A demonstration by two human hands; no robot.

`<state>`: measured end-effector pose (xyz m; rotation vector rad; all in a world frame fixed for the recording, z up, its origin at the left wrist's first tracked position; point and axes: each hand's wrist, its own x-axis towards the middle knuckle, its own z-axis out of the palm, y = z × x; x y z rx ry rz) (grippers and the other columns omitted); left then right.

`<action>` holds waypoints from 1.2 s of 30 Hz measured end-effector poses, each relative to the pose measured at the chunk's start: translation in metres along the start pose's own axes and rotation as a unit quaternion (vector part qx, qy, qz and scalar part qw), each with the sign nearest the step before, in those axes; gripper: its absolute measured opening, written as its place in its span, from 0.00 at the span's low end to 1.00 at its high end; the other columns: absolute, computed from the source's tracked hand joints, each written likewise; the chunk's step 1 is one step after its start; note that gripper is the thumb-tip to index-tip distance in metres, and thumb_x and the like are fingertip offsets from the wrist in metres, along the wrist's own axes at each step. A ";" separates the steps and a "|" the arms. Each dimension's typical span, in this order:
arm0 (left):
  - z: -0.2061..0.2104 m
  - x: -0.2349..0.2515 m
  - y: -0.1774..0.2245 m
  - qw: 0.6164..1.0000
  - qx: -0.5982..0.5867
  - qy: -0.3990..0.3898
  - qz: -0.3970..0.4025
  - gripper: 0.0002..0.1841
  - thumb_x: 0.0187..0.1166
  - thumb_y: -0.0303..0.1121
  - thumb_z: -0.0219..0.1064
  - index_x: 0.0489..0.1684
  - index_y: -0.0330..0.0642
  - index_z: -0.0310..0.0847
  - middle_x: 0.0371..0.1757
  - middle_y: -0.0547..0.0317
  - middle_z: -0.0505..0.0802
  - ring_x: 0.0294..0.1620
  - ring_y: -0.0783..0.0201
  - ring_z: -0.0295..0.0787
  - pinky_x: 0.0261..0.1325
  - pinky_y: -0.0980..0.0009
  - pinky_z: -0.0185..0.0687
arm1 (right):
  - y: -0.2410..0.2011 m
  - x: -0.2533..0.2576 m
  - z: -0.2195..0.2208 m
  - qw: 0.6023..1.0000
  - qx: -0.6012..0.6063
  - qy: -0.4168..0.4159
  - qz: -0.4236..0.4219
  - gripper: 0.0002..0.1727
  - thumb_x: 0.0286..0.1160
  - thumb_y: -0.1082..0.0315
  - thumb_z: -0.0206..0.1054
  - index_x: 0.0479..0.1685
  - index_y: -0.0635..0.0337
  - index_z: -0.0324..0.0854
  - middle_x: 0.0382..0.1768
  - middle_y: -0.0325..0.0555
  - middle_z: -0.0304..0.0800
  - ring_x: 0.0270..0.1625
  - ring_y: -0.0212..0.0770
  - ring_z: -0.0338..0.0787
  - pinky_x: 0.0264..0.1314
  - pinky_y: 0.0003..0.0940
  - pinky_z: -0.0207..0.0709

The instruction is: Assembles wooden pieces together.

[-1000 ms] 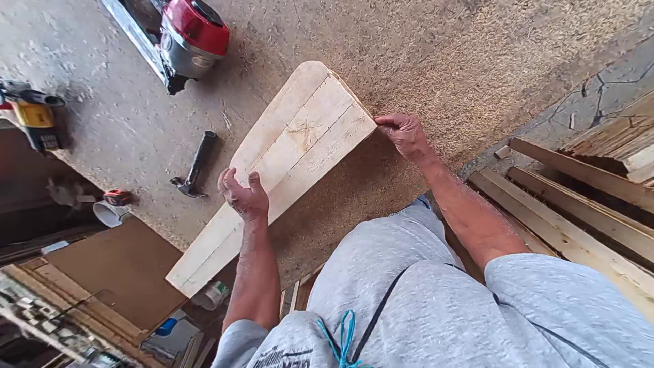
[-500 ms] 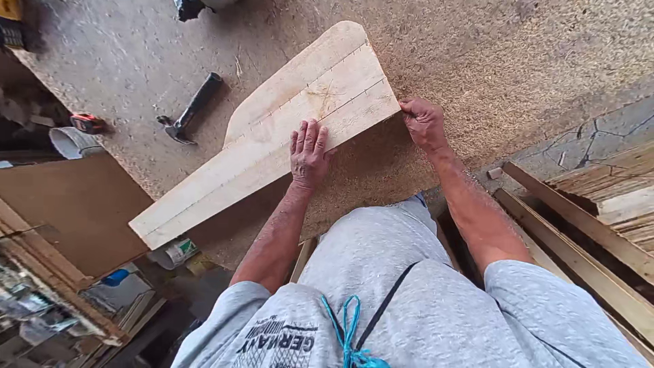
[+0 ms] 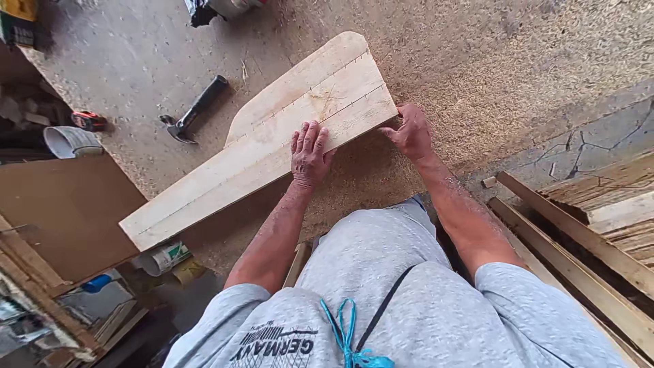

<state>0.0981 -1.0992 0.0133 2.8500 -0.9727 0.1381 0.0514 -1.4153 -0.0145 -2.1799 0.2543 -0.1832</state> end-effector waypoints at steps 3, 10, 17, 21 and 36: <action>-0.002 0.000 0.001 1.000 -0.009 -0.005 -0.005 0.31 0.84 0.53 0.64 0.85 0.52 0.72 0.89 0.48 0.72 0.93 0.49 0.60 0.93 0.45 0.51 | 0.002 0.002 0.001 1.000 0.009 -0.001 -0.002 0.22 0.70 0.56 0.79 0.52 0.67 0.87 0.57 0.57 0.92 0.61 0.50 0.92 0.69 0.47 0.84; 0.000 0.000 0.000 1.000 -0.010 0.000 -0.007 0.31 0.84 0.54 0.64 0.85 0.53 0.72 0.89 0.50 0.72 0.93 0.50 0.60 0.93 0.46 0.51 | 0.011 0.003 -0.012 0.995 0.079 0.010 -0.056 0.09 0.82 0.71 0.66 0.50 0.61 0.92 0.57 0.48 0.95 0.63 0.39 0.93 0.72 0.36 0.84; 0.003 -0.001 0.001 1.000 0.002 0.008 -0.005 0.30 0.83 0.53 0.64 0.84 0.53 0.74 0.89 0.51 0.73 0.93 0.51 0.61 0.93 0.46 0.51 | 0.008 -0.006 -0.011 0.998 0.013 0.040 -0.054 0.12 0.83 0.73 0.63 0.54 0.62 0.92 0.58 0.50 0.95 0.65 0.44 0.93 0.73 0.43 0.83; 0.002 0.000 -0.001 1.000 0.006 0.025 -0.009 0.28 0.84 0.55 0.62 0.80 0.52 0.78 0.84 0.51 0.79 0.89 0.49 0.68 0.91 0.45 0.58 | -0.007 -0.009 0.003 0.995 0.008 0.093 -0.034 0.12 0.80 0.73 0.64 0.52 0.62 0.92 0.56 0.50 0.96 0.63 0.42 0.93 0.71 0.40 0.85; -0.008 -0.002 0.001 0.998 -0.056 -0.002 -0.023 0.27 0.89 0.53 0.57 0.82 0.51 0.77 0.87 0.51 0.77 0.90 0.49 0.66 0.93 0.45 0.53 | -0.003 -0.001 -0.010 0.995 -0.010 0.040 -0.093 0.09 0.78 0.69 0.72 0.48 0.64 0.93 0.50 0.54 0.97 0.57 0.43 0.96 0.67 0.38 0.86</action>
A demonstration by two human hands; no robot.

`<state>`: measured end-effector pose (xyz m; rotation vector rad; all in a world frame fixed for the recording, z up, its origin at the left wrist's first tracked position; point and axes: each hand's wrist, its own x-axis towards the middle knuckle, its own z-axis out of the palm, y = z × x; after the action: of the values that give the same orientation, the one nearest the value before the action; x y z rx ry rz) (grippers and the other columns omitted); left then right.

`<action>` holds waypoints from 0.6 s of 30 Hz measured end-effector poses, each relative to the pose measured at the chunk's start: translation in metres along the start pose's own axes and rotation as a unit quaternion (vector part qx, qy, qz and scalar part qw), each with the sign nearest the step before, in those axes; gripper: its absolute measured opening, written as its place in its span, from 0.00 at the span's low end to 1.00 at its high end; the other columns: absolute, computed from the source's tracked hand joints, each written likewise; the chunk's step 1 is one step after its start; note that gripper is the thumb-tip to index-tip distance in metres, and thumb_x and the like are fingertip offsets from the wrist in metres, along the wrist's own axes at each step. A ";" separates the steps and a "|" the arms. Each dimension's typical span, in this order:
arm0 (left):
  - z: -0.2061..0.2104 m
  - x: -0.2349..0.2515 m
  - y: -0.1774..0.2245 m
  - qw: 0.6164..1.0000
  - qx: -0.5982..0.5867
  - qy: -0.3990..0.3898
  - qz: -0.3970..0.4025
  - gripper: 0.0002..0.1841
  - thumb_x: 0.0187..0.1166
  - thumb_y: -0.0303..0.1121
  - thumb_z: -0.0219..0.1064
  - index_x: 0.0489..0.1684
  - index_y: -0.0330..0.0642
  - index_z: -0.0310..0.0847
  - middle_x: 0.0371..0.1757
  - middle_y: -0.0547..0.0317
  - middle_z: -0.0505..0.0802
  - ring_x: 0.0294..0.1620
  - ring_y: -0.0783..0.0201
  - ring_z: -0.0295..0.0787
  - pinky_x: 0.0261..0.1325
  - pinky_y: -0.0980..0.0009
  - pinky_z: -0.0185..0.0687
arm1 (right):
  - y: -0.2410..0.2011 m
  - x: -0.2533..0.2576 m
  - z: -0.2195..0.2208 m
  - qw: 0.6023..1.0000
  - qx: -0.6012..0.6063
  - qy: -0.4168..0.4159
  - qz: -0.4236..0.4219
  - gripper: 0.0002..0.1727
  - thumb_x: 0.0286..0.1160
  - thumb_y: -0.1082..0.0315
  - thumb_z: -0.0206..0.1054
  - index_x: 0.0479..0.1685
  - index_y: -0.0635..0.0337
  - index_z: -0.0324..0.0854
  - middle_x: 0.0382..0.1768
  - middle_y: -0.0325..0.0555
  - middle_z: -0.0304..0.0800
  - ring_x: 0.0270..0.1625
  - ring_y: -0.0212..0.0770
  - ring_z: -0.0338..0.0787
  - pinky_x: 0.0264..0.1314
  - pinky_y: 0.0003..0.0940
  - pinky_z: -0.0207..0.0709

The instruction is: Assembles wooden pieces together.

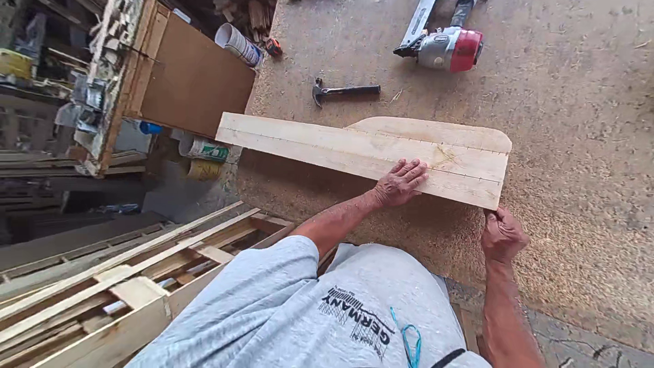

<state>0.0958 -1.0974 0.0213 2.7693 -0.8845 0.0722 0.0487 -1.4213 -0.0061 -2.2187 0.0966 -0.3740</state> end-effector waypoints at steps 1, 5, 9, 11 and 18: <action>0.000 0.000 0.000 1.000 0.000 -0.001 0.000 0.27 0.88 0.52 0.57 0.82 0.50 0.77 0.86 0.51 0.77 0.90 0.49 0.66 0.93 0.45 0.54 | 0.001 0.001 -0.001 1.000 0.002 -0.007 -0.007 0.09 0.79 0.68 0.72 0.48 0.64 0.93 0.50 0.55 0.97 0.57 0.44 0.96 0.67 0.39 0.86; 0.002 0.000 -0.002 1.000 0.010 0.002 0.005 0.27 0.89 0.53 0.56 0.81 0.51 0.77 0.86 0.51 0.78 0.89 0.50 0.68 0.92 0.44 0.54 | 0.007 0.003 -0.003 1.000 -0.009 -0.013 -0.020 0.09 0.79 0.67 0.72 0.47 0.63 0.94 0.52 0.55 0.97 0.59 0.46 0.96 0.68 0.41 0.85; 0.001 0.001 0.000 1.000 0.013 0.004 0.004 0.27 0.88 0.52 0.57 0.81 0.53 0.77 0.86 0.51 0.78 0.90 0.49 0.67 0.92 0.44 0.53 | 0.014 0.005 -0.006 0.999 0.049 -0.018 -0.007 0.08 0.77 0.68 0.73 0.45 0.62 0.95 0.52 0.53 0.97 0.60 0.43 0.95 0.70 0.38 0.85; 0.002 0.002 0.002 1.000 0.008 0.012 -0.003 0.26 0.86 0.52 0.59 0.80 0.54 0.79 0.85 0.52 0.78 0.90 0.49 0.67 0.92 0.44 0.54 | 0.015 0.007 -0.007 0.996 0.082 -0.019 0.002 0.07 0.75 0.69 0.74 0.44 0.64 0.95 0.51 0.53 0.98 0.60 0.42 0.96 0.70 0.36 0.86; 0.006 0.002 0.000 0.999 -0.003 0.045 -0.010 0.26 0.82 0.53 0.64 0.76 0.56 0.82 0.84 0.54 0.80 0.88 0.51 0.70 0.92 0.45 0.56 | 0.017 0.016 -0.014 0.991 0.121 -0.062 -0.011 0.07 0.75 0.70 0.75 0.42 0.65 0.94 0.51 0.52 0.97 0.61 0.42 0.95 0.71 0.37 0.86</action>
<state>0.0967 -1.1001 0.0156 2.7447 -0.8337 0.1898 0.0607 -1.4460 -0.0077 -1.9980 -0.0377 -0.2448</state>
